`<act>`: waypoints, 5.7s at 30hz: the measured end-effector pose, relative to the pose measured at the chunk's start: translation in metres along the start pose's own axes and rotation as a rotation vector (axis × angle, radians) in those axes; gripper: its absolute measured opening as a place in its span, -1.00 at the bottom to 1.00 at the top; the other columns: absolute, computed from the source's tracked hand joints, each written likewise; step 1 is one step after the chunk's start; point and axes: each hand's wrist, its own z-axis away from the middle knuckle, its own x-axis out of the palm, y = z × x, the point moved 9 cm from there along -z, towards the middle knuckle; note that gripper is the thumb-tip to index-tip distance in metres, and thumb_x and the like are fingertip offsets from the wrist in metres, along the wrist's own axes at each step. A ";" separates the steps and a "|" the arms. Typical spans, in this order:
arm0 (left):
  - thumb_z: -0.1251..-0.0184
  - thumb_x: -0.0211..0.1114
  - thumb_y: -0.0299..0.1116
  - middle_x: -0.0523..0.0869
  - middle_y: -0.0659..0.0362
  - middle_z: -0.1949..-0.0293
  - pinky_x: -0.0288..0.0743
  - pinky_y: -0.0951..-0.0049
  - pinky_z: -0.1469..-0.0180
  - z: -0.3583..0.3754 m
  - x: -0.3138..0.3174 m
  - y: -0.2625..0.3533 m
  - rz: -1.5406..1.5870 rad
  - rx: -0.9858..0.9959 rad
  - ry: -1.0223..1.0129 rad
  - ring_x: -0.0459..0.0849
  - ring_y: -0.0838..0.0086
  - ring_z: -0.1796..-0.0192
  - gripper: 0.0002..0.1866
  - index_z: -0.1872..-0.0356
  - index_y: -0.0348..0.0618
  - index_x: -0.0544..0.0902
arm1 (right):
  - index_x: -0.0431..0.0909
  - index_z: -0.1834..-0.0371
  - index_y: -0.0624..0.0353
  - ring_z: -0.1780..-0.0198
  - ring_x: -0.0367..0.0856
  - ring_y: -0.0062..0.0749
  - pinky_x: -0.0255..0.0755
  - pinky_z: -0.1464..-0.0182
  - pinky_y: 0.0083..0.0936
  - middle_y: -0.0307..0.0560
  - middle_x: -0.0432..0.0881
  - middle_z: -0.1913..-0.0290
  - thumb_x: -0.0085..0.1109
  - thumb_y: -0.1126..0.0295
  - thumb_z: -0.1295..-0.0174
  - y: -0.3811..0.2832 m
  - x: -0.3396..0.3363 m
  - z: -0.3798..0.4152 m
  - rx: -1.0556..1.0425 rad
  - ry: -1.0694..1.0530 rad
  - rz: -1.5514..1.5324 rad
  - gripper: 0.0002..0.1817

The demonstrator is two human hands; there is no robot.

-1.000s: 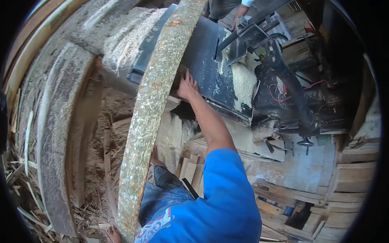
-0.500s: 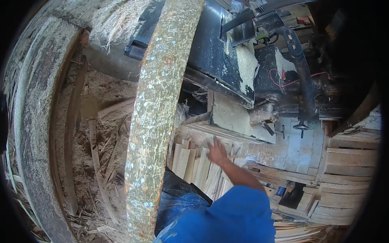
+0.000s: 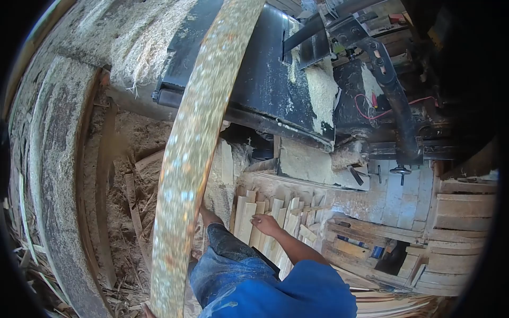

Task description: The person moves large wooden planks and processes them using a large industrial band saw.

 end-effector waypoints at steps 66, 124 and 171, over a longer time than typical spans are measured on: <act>-0.28 0.13 -0.09 0.69 0.06 0.27 0.48 0.47 0.18 0.056 0.286 0.103 0.468 0.621 -0.150 0.63 0.42 0.26 -0.54 0.03 -0.32 0.55 | 0.48 0.07 0.20 0.37 0.63 -0.27 0.52 0.40 -0.34 -0.06 0.58 0.32 0.05 0.24 -0.20 0.400 0.445 0.309 0.468 0.089 -1.190 -0.68; -0.28 0.08 -0.01 0.62 -0.14 0.08 0.38 0.39 -0.07 0.049 -0.087 0.691 0.685 0.859 0.417 0.59 0.19 -0.02 -0.44 -0.05 -0.35 0.50 | 0.39 -0.13 0.22 -0.09 0.44 -0.16 0.27 -0.11 -0.36 0.04 0.50 -0.04 -0.19 -0.16 -0.26 -0.075 -0.337 -0.042 -0.386 0.581 -0.873 -0.34; -0.29 0.09 -0.06 0.68 -0.07 0.36 0.43 0.26 0.21 0.171 0.135 0.237 0.493 0.769 0.395 0.67 0.21 0.29 -0.60 0.12 -0.19 0.63 | 0.16 -0.30 0.29 -0.21 0.30 -0.15 0.19 -0.23 -0.43 0.08 0.28 -0.26 -0.22 -0.26 -0.23 0.005 0.133 0.252 -0.581 0.317 -1.115 -0.16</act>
